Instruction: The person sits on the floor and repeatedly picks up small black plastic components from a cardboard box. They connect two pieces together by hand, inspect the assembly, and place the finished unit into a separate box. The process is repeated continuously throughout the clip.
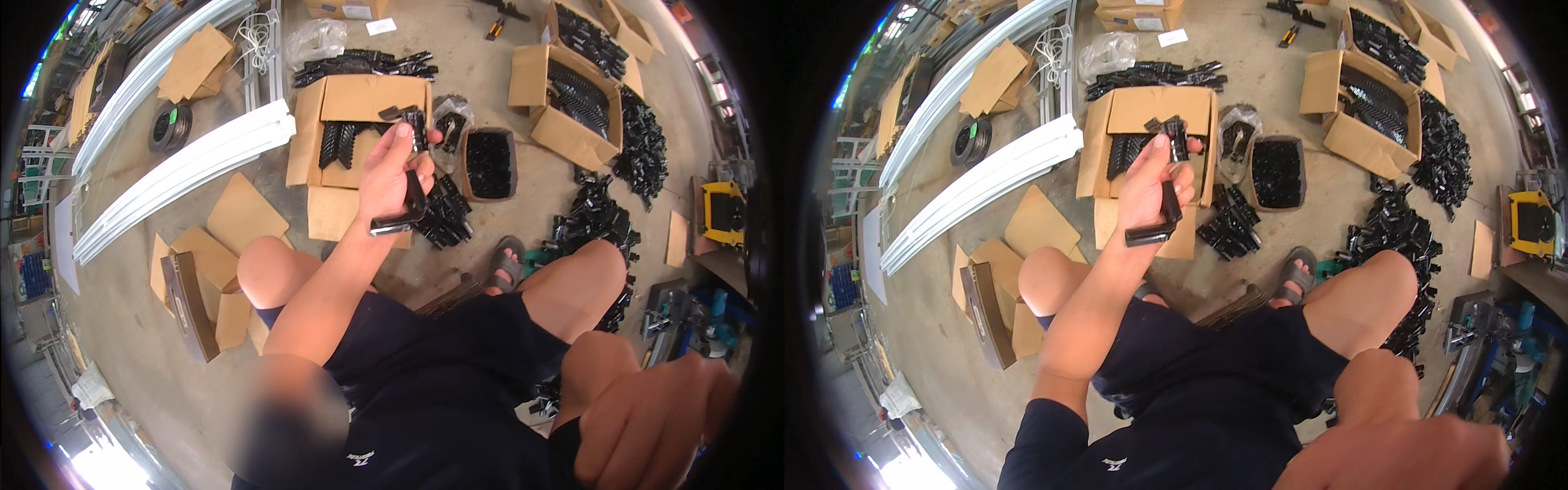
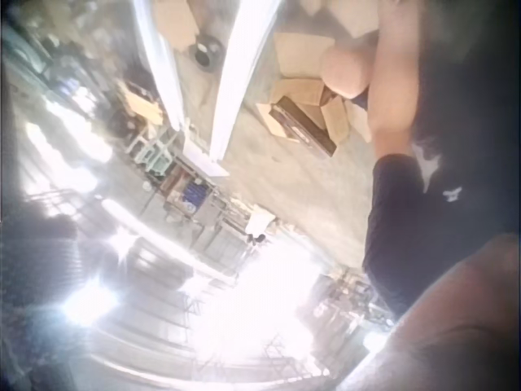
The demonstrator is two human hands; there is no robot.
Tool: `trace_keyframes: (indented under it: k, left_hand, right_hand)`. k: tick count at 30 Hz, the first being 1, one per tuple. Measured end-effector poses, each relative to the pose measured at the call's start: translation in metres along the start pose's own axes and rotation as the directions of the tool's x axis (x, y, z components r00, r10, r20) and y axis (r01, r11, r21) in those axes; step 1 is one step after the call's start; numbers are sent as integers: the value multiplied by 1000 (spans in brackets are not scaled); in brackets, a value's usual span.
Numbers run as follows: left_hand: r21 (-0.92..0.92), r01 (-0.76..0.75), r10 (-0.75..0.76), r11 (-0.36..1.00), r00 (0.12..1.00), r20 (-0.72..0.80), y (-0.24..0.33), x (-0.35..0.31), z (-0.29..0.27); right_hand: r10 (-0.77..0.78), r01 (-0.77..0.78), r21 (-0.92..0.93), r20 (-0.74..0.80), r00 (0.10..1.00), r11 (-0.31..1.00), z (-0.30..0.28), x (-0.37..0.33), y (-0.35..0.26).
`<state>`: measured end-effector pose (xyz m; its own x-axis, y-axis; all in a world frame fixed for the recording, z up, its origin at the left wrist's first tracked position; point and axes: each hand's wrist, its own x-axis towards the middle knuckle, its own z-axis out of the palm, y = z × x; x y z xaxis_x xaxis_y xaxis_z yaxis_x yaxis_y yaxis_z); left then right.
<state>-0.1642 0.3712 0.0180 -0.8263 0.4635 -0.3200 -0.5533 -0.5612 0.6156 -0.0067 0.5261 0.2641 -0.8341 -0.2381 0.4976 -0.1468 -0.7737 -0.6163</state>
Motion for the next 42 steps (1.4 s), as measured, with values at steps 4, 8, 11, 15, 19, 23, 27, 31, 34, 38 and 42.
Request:
trace_keyframes:
  k: [4,8,11,15,19,23,27,31,34,38,42]
  left_hand:
    - [7,-50,49,999,998,39,3,-6,9]
    - [-75,-69,74,995,995,69,8,-8,3]
    - [-84,-95,100,992,993,58,11,-8,5]
    - [-87,-98,101,991,994,40,16,-16,3]
    - [-157,-111,123,981,990,67,10,-9,-1]
    - [-161,-96,112,982,990,91,10,-9,2]
    - [-129,-132,137,983,990,31,10,-9,6]
    - [-109,-113,120,988,991,60,18,-12,-1]
    - [-64,-137,140,988,989,44,22,-10,-7]
    - [37,-152,152,988,988,18,19,-8,4]
    - [5,-190,190,982,982,-1,22,-10,4]
  right_hand:
    - [-216,214,211,-14,976,954,14,12,22]
    - [-53,55,126,-19,998,991,24,-7,3]
    - [-19,28,94,-100,995,995,28,-10,4]
    - [-87,95,50,-145,986,994,38,-18,7]
    - [-70,108,-278,143,987,955,25,-12,7]
    - [182,-27,-550,229,956,835,4,-32,-9]
    - [300,-72,-709,202,932,701,-3,-47,-26]
    - [341,-5,-925,135,930,381,18,-8,-17]
    - [407,20,-958,140,903,287,9,-1,36]
    - [538,39,-791,451,713,611,37,-55,138]
    - [573,50,-658,689,443,752,29,-70,147]
